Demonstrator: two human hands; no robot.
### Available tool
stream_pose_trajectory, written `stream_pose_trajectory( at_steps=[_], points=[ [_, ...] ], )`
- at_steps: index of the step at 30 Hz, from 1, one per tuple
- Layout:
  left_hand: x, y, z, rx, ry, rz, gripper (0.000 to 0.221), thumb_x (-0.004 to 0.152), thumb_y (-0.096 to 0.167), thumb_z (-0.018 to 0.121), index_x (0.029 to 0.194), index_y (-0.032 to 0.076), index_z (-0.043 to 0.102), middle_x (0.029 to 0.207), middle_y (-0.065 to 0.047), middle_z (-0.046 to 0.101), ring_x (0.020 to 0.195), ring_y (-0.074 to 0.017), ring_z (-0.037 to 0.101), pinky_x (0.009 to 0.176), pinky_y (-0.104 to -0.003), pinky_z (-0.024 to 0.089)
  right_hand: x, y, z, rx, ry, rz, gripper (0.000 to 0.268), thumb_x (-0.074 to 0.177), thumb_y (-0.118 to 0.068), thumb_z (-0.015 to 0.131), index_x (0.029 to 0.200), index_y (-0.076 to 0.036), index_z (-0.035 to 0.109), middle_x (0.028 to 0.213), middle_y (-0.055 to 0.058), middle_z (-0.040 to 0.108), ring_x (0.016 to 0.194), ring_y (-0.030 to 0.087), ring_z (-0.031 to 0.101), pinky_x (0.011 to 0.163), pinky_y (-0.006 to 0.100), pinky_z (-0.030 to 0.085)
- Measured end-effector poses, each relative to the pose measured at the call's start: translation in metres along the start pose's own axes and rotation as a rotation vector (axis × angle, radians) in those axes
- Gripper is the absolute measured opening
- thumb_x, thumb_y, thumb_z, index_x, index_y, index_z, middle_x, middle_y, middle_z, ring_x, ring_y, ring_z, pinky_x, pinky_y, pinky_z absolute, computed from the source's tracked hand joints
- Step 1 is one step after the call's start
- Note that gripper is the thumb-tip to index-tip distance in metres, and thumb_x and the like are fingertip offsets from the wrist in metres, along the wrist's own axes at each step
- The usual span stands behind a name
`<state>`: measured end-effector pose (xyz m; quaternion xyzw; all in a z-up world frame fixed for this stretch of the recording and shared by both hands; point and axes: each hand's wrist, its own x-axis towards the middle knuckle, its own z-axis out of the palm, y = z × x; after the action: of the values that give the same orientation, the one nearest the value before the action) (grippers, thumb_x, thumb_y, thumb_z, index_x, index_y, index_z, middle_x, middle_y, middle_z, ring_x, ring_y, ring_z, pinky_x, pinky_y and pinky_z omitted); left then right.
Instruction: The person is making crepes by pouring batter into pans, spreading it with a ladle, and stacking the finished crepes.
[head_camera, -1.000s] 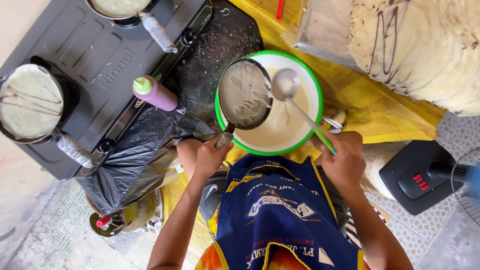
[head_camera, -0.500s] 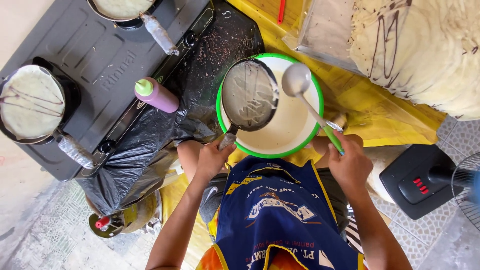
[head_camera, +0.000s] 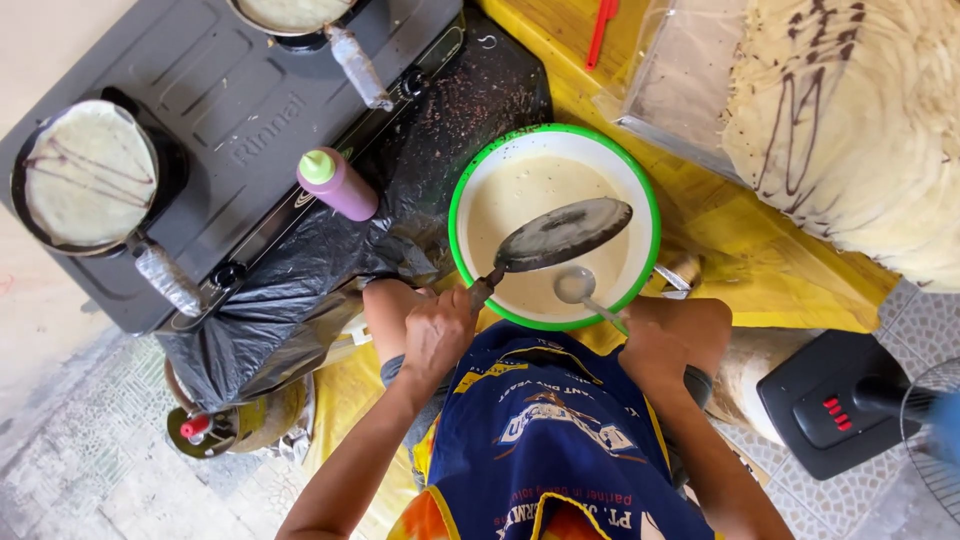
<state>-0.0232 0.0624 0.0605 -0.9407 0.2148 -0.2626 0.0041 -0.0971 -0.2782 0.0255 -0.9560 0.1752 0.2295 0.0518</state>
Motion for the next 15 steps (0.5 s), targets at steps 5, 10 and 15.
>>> stream_pose_trajectory(
  at_steps=[5,10,15],
  points=[
    [-0.007,0.005,0.001,0.02,0.01,0.0,0.034,0.093,0.05,0.056,0.086,0.017,0.06,0.062,0.005,0.049,0.048,-0.0139,0.059,0.047,-0.027,0.05,0.024,0.007,0.04,-0.086,-0.011,-0.004,0.049,0.091,-0.032,0.049,0.136,-0.045,0.062,0.116,0.005,0.073,0.1,0.037,0.074,0.086,0.054,0.056],
    [-0.017,0.012,0.022,-0.002,0.017,-0.095,0.027,0.092,0.043,0.056,0.082,0.018,0.057,0.061,0.005,0.05,0.045,-0.0132,0.058,0.045,-0.028,0.049,0.028,0.005,0.042,-0.119,0.007,-0.082,0.047,0.092,-0.036,0.055,0.138,-0.041,0.062,0.113,0.004,0.073,0.098,0.031,0.075,0.084,0.047,0.059],
    [-0.02,0.008,0.025,-0.059,0.05,-0.126,0.033,0.09,0.049,0.058,0.083,0.017,0.057,0.061,0.002,0.05,0.046,-0.0176,0.06,0.045,-0.031,0.05,0.04,0.012,0.042,-0.198,-0.07,-0.087,0.05,0.093,-0.044,0.056,0.143,-0.044,0.058,0.117,0.005,0.073,0.102,0.032,0.075,0.088,0.046,0.059]
  ],
)
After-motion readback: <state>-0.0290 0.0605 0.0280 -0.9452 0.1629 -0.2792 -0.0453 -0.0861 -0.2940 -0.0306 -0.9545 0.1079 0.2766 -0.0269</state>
